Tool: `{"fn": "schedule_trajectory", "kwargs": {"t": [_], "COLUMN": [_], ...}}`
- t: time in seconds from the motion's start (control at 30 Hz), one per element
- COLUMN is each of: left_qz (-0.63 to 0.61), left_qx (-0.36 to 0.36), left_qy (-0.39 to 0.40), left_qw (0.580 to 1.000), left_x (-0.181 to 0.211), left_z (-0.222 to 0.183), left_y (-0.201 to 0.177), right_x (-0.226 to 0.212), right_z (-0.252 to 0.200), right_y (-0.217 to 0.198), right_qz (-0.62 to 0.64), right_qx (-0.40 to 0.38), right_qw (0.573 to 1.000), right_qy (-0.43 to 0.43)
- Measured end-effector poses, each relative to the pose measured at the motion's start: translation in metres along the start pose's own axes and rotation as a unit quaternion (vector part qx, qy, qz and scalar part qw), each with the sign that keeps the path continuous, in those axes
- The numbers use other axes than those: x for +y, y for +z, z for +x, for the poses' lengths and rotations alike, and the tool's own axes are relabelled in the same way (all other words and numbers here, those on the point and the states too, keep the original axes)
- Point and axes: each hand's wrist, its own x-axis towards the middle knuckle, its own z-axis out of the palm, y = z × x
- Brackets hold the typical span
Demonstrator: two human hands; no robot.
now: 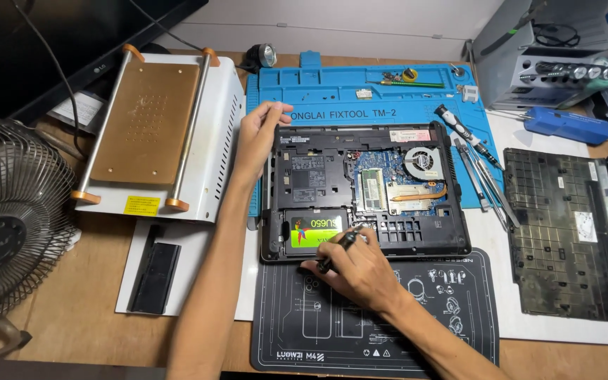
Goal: Removing internal screws and components from a laptop using a precision screwdriver on a repair bench.
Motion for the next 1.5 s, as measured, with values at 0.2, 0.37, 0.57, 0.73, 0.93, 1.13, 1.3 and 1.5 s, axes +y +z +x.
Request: {"fn": "schedule_trajectory", "kwargs": {"t": [0.2, 0.37, 0.57, 0.73, 0.93, 1.13, 1.3, 1.5], "left_qz": [0.113, 0.135, 0.16, 0.118, 0.053, 0.051, 0.103, 0.098], "left_qx": [-0.031, -0.027, -0.025, -0.033, -0.016, -0.016, -0.005, -0.005], "left_qy": [-0.004, -0.026, -0.032, -0.005, 0.043, 0.057, 0.087, 0.092], "left_qw": [0.993, 0.99, 0.986, 0.992, 0.998, 0.997, 0.991, 0.991], "left_x": [0.018, 0.026, 0.035, 0.018, -0.001, -0.013, -0.022, -0.017], "left_z": [-0.006, -0.009, -0.012, -0.008, -0.003, 0.003, 0.012, 0.009], "left_y": [0.0, -0.002, -0.003, -0.002, 0.001, 0.001, 0.008, 0.006], "right_x": [0.027, 0.032, 0.05, 0.043, 0.03, 0.023, 0.017, 0.012], "right_z": [-0.01, -0.011, -0.038, -0.008, 0.04, 0.081, 0.092, 0.116], "right_y": [-0.002, -0.01, 0.0, -0.012, -0.041, -0.056, -0.03, -0.007], "right_qz": [0.082, 0.125, 0.094, 0.1, 0.363, 0.48, 0.384, 0.416], "right_qx": [0.034, 0.052, 0.087, 0.184, 0.249, 0.263, 0.12, 0.09], "right_qw": [0.995, 0.99, 0.991, 0.977, 0.849, 0.726, 0.858, 0.887], "right_qy": [-0.044, -0.046, -0.025, 0.043, 0.293, 0.417, 0.321, 0.178]}}
